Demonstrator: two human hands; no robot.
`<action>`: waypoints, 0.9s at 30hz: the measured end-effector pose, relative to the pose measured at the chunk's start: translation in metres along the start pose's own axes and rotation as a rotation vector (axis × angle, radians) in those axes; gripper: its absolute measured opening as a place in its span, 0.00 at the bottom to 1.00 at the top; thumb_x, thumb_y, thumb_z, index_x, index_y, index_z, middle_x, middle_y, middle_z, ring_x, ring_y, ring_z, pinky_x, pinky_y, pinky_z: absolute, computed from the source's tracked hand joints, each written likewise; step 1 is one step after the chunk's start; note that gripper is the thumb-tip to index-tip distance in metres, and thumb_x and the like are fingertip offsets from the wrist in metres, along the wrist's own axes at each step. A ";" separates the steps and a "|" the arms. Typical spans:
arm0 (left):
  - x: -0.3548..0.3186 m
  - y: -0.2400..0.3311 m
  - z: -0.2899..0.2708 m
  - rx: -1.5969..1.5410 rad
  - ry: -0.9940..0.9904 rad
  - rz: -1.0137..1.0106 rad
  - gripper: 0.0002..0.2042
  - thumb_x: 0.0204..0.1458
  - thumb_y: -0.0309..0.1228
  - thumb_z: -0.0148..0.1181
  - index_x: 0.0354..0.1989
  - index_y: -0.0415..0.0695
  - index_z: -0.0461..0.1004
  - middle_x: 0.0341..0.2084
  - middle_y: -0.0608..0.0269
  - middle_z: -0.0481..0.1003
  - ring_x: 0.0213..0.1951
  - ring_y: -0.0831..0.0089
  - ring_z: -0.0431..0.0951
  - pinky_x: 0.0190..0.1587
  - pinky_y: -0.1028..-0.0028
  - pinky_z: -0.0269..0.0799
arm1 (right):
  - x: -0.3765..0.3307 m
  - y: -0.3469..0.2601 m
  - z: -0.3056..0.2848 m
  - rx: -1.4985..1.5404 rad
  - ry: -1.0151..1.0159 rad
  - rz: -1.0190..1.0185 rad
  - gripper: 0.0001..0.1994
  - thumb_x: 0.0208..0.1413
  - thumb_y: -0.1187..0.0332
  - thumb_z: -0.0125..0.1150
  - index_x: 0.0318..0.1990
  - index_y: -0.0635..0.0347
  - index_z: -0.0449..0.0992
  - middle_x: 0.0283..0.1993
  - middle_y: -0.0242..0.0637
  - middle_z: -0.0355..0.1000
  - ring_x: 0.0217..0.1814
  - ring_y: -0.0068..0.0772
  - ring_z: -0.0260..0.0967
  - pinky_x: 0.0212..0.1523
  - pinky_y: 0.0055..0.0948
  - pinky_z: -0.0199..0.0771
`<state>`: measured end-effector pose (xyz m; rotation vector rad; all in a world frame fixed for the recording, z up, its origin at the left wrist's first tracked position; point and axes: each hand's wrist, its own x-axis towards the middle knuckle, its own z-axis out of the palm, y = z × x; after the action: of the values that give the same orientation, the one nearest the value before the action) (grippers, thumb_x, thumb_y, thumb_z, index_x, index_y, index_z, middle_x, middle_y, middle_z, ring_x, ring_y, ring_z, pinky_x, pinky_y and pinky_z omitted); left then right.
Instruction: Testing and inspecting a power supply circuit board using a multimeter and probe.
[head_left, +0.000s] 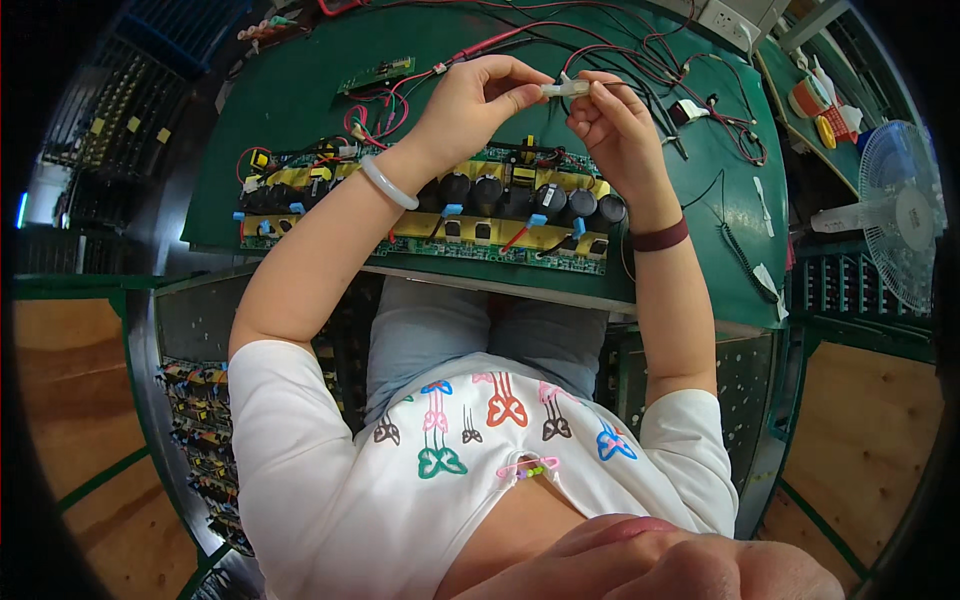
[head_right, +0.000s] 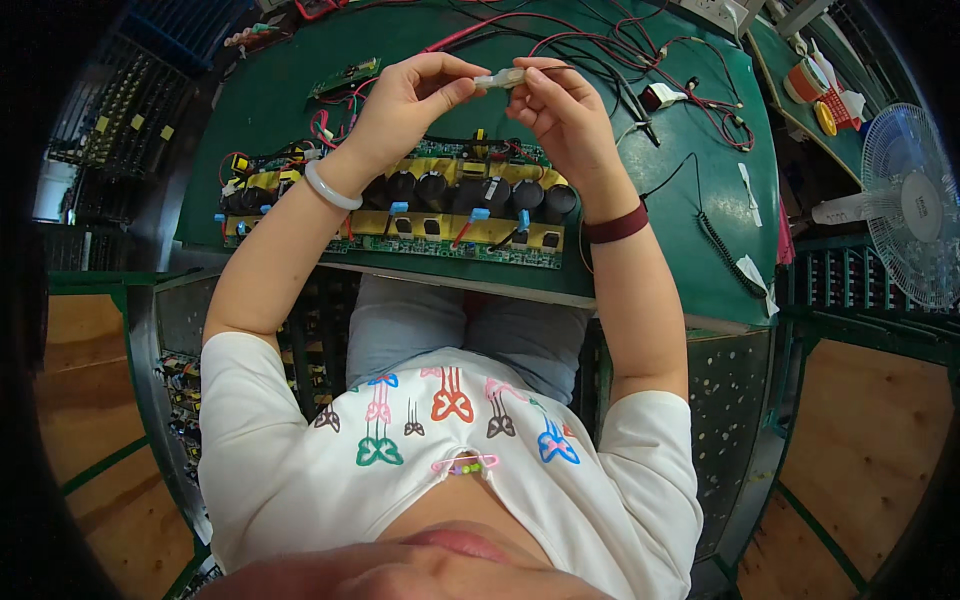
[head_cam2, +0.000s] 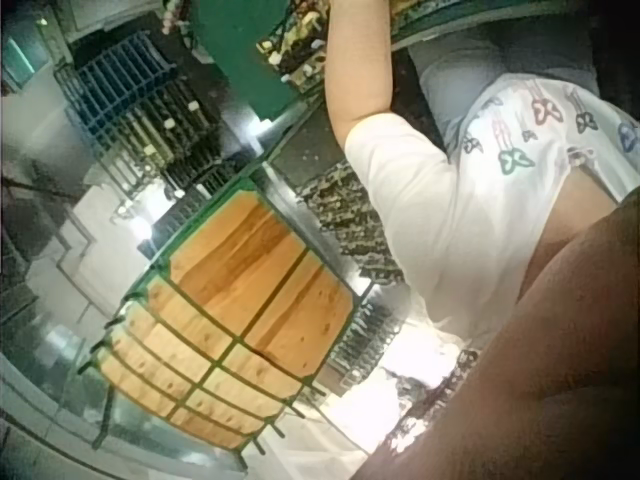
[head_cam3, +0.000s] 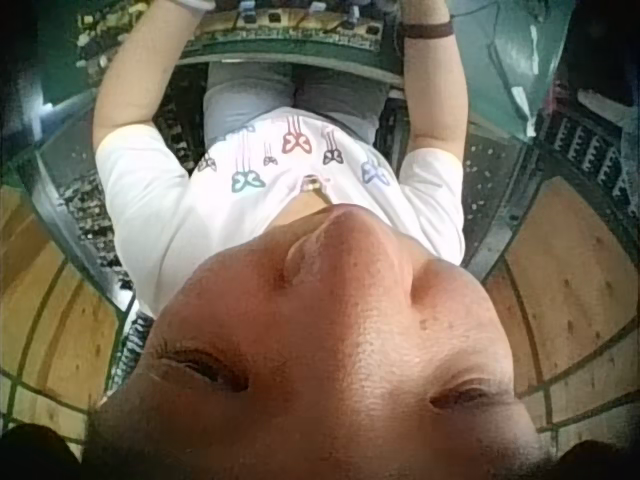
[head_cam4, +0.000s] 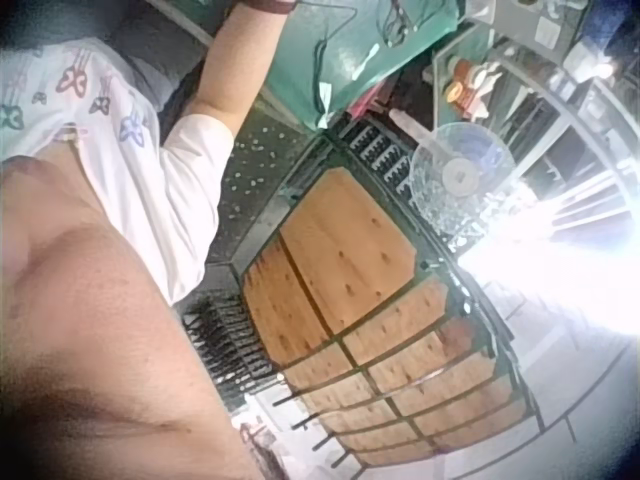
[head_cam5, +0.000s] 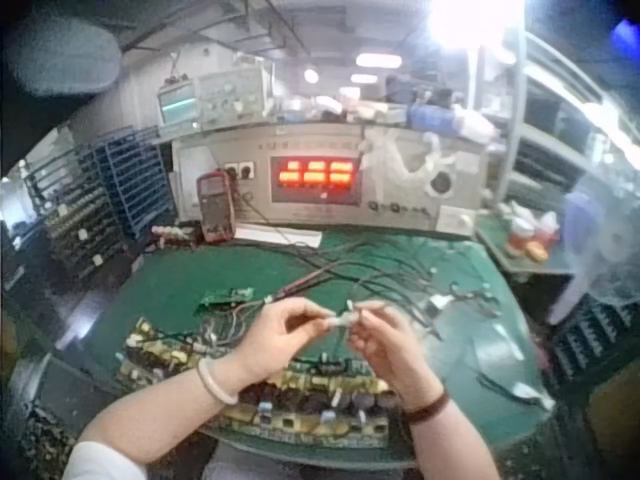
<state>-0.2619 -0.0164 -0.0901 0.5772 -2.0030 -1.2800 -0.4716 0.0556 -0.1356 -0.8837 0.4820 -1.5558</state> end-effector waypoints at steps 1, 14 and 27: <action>0.000 0.000 0.000 0.004 0.000 -0.004 0.11 0.61 0.28 0.62 0.48 0.36 0.78 0.41 0.60 0.81 0.45 0.74 0.82 0.53 0.75 0.76 | 0.000 0.000 0.000 -0.001 0.001 0.000 0.14 0.67 0.69 0.57 0.55 0.67 0.74 0.41 0.37 0.75 0.41 0.25 0.75 0.48 0.27 0.80; 0.001 -0.001 0.002 -0.008 0.044 -0.004 0.07 0.58 0.25 0.65 0.43 0.36 0.80 0.35 0.62 0.82 0.38 0.78 0.80 0.45 0.76 0.76 | -0.002 0.003 0.007 -0.059 0.008 0.005 0.13 0.65 0.71 0.61 0.53 0.67 0.75 0.45 0.39 0.76 0.43 0.28 0.76 0.49 0.32 0.82; 0.022 -0.013 -0.016 0.091 0.112 -0.007 0.11 0.62 0.27 0.61 0.51 0.37 0.75 0.38 0.60 0.80 0.40 0.76 0.80 0.46 0.75 0.76 | -0.003 -0.029 -0.007 -0.597 0.377 0.013 0.21 0.67 0.53 0.58 0.42 0.66 0.82 0.29 0.34 0.77 0.27 0.21 0.72 0.28 0.19 0.73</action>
<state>-0.2644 -0.0464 -0.0910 0.6846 -1.9755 -1.1404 -0.4958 0.0627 -0.1195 -1.0240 1.2660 -1.5949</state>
